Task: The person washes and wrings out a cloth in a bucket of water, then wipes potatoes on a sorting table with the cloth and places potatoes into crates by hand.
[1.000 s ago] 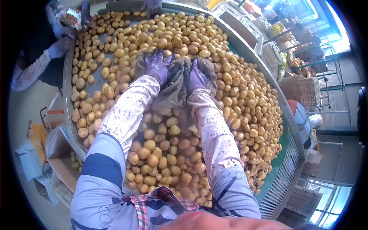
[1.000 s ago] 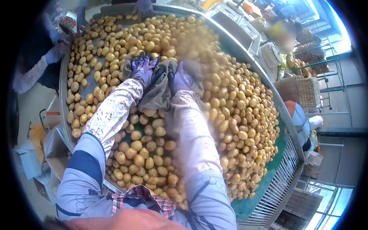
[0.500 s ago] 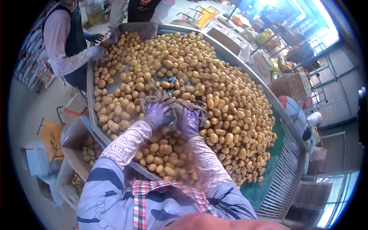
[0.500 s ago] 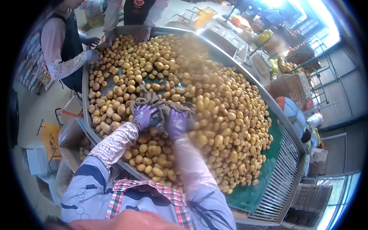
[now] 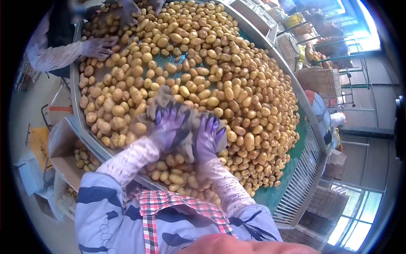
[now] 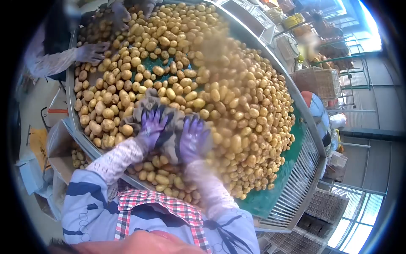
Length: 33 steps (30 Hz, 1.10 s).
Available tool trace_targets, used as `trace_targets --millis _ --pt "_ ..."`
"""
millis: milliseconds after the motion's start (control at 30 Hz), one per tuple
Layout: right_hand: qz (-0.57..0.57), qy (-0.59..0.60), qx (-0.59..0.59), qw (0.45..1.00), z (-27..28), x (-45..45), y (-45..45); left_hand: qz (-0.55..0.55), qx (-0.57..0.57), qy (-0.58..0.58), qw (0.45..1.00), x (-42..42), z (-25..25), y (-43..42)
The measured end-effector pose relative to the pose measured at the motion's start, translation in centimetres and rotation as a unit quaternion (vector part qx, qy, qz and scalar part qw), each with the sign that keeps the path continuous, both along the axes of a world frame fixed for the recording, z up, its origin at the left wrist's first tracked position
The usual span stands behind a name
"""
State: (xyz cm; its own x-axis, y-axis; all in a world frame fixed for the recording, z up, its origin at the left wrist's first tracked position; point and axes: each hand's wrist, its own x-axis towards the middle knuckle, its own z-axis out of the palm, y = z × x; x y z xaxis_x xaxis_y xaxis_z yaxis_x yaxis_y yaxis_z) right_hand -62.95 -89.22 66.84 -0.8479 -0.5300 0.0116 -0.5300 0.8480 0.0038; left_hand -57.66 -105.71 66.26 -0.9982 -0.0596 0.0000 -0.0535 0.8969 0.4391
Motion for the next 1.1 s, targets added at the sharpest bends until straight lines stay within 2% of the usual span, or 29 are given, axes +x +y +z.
trace_targets --millis 67,100,133,167,200,267,333,367,400,433,467,500,533,567,600,633,667,733,767,833,867,900,933,1000,1033,1067,1100 --pt "-0.023 0.018 -0.068 0.997 -1.0 -3.5 -2.9 0.006 -0.163 0.039 0.986 -5.4 -2.0 -1.5" --pt "-0.040 0.034 -0.094 0.994 -3.1 -5.6 -4.1 0.029 -0.172 0.032 0.984 -7.8 -2.0 -2.7" --pt "-0.056 0.049 -0.120 0.990 -4.7 -7.3 -5.2 0.043 -0.166 -0.053 0.984 -10.6 -3.6 -4.7" --pt "-0.070 0.029 -0.104 0.992 -4.5 -8.6 -6.8 0.082 -0.132 0.024 0.988 -12.0 -2.7 -5.7" --pt "-0.081 0.013 -0.094 0.992 -4.2 -10.3 -8.7 0.087 -0.148 0.009 0.985 -13.6 -1.9 -7.1" --pt "-0.087 -0.030 -0.143 0.985 -5.5 -13.7 -11.5 0.104 -0.161 0.016 0.981 -16.4 -3.6 -9.7" --pt "-0.078 0.038 -0.121 0.989 -6.3 -16.5 -14.1 0.148 -0.166 -0.076 0.972 -18.6 -4.5 -11.5" --pt "-0.081 0.034 -0.206 0.975 -6.3 -17.5 -15.1 0.161 -0.149 -0.108 0.970 -18.6 -2.6 -11.5" --pt "-0.066 0.046 -0.182 0.980 -6.3 -17.9 -15.3 0.166 -0.157 -0.119 0.966 -18.2 -1.1 -11.2" --pt "-0.050 0.059 -0.158 0.984 -5.9 -17.6 -15.2 0.163 -0.184 -0.111 0.963 -18.1 -2.6 -11.5" --pt "-0.034 0.069 -0.132 0.988 -6.1 -16.6 -14.7 0.159 -0.210 -0.106 0.959 -17.6 -4.7 -11.6" --pt "-0.020 0.101 -0.151 0.983 -7.9 -14.4 -13.3 0.147 -0.194 -0.085 0.966 -14.8 -4.1 -10.8" --pt "-0.028 0.005 -0.152 0.988 -6.4 -12.5 -12.1 0.125 -0.173 -0.065 0.975 -12.1 -3.9 -9.1" --pt "0.006 0.034 -0.150 0.988 -5.7 -10.6 -10.6 0.108 -0.147 -0.077 0.980 -10.0 -2.5 -8.0" --pt "0.011 -0.017 -0.122 0.992 -3.2 -8.3 -9.0 0.088 -0.123 -0.088 0.985 -8.0 -1.1 -7.0" --pt "0.034 0.059 -0.150 0.986 -2.9 -6.4 -7.2 0.052 -0.134 -0.077 0.987 -6.4 -1.5 -6.2" --pt "0.045 0.084 -0.145 0.985 -3.1 -5.1 -5.5 0.017 -0.143 -0.066 0.987 -5.0 -1.9 -5.3" --pt "0.088 0.047 -0.149 0.984 -4.4 -2.8 -2.0 0.003 -0.133 -0.069 0.989 -1.9 1.4 -2.8" --pt "0.121 0.021 -0.150 0.981 -3.4 -2.0 -0.2 0.001 -0.097 -0.041 0.994 -0.6 1.9 -2.0" --pt "0.189 -0.048 -0.145 0.970 -1.5 0.2 4.3 -0.053 -0.019 -0.079 0.995 1.3 4.3 -1.0" --pt "0.100 -0.139 -0.216 0.961 0.1 1.2 5.9 -0.078 0.021 -0.101 0.992 2.6 5.7 -0.5" --pt "0.005 -0.212 -0.295 0.932 1.6 2.3 7.4 -0.071 0.047 -0.067 0.994 3.8 6.1 0.1" --pt "-0.058 -0.241 -0.276 0.929 8.3 3.5 7.6 -0.060 0.069 -0.022 0.996 4.9 6.8 0.8" --pt "-0.051 -0.195 -0.443 0.873 12.2 5.8 8.6 -0.030 0.114 0.065 0.991 7.5 7.8 2.8" --pt "-0.011 -0.058 -0.352 0.934 12.1 6.3 9.8 -0.031 0.092 0.089 0.991 8.6 8.0 3.9" --pt "0.015 -0.043 -0.341 0.939 14.1 7.3 9.6 -0.031 0.069 0.113 0.991 9.6 8.2 4.9" --pt "0.050 0.033 -0.304 0.951 11.9 7.9 10.6 -0.034 0.044 0.139 0.989 10.4 8.1 5.5"
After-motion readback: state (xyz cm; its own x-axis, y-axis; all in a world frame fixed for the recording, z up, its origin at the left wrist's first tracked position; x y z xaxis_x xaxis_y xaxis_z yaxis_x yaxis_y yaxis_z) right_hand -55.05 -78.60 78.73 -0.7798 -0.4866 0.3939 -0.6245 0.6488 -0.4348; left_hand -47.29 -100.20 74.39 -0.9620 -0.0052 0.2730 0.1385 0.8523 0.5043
